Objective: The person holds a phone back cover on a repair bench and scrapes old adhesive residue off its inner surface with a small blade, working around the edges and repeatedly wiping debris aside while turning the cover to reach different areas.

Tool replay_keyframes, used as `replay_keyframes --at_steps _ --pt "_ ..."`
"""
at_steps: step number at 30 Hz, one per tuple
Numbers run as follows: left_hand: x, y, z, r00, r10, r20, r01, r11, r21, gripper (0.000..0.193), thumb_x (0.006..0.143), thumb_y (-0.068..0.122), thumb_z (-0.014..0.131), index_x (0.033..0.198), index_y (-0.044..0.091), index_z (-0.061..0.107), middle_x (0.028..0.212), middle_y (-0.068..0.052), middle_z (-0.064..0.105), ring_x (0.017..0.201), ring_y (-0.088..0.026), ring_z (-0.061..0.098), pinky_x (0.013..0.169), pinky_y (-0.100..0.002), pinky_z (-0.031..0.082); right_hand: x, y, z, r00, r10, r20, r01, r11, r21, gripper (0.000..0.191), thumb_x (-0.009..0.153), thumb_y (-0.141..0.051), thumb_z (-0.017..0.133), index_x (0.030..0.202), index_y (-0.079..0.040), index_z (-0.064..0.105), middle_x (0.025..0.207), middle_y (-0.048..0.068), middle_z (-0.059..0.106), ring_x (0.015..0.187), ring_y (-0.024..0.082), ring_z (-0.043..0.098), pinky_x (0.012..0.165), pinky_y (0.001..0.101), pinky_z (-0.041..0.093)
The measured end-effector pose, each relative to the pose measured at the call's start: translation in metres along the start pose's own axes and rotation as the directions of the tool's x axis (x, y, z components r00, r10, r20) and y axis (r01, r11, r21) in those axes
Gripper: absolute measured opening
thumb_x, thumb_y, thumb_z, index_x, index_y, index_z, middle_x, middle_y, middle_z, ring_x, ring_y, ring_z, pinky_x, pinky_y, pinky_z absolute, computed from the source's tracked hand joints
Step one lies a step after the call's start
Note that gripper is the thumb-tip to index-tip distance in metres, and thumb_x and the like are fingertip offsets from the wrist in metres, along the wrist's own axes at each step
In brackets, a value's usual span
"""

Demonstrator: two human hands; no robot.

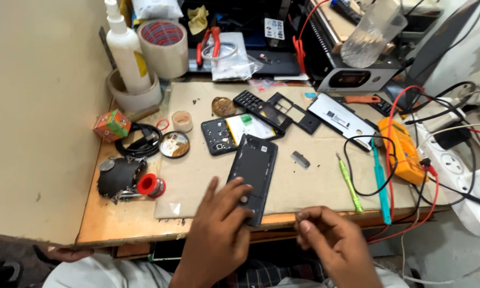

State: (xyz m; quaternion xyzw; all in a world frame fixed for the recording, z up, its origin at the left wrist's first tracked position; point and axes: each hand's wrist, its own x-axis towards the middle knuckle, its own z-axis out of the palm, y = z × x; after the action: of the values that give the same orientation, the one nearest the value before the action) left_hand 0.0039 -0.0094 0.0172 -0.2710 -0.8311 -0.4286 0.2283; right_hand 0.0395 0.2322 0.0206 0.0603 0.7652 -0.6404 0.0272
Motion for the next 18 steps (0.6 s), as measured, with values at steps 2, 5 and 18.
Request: replay_keyframes --at_steps 2,5,18 --pt "-0.008 0.004 0.002 0.996 -0.03 -0.087 0.034 0.999 0.04 0.021 0.068 -0.002 0.066 0.088 0.005 0.07 0.117 -0.015 0.071 0.122 -0.034 0.064 0.11 -0.053 0.042 -0.005 0.024 0.002 0.996 0.085 0.002 -0.084 0.985 0.15 0.017 0.09 -0.004 0.066 0.106 -0.001 0.073 0.075 0.006 0.07 0.061 0.009 0.057 0.054 0.0247 0.044" --pt "-0.038 0.014 0.02 0.98 -0.16 -0.117 0.155 0.986 -0.054 0.025 0.069 -0.004 0.065 0.09 0.008 0.074 0.099 -0.011 0.075 0.098 -0.028 0.075 0.088 -0.041 0.059 -0.008 0.058 0.012 0.994 0.105 -0.004 -0.101 0.966 0.239 0.018 0.089 -0.002 0.069 0.105 0.002 0.073 0.067 0.006 0.065 0.053 0.007 0.05 0.047 0.0236 0.036" --pt "-0.171 -0.015 0.186 0.72 -0.548 0.425 0.618 0.228 -0.753 0.06 0.093 0.029 0.069 0.142 -0.001 0.052 0.104 -0.015 0.079 0.097 -0.019 0.078 0.09 -0.032 0.063 -0.025 0.1 0.021 0.996 0.026 0.091 -0.076 0.784 0.616 0.008 0.099 0.002 0.06 0.106 0.007 0.061 0.087 0.015 0.068 0.069 0.012 0.061 0.059 0.0277 0.048"
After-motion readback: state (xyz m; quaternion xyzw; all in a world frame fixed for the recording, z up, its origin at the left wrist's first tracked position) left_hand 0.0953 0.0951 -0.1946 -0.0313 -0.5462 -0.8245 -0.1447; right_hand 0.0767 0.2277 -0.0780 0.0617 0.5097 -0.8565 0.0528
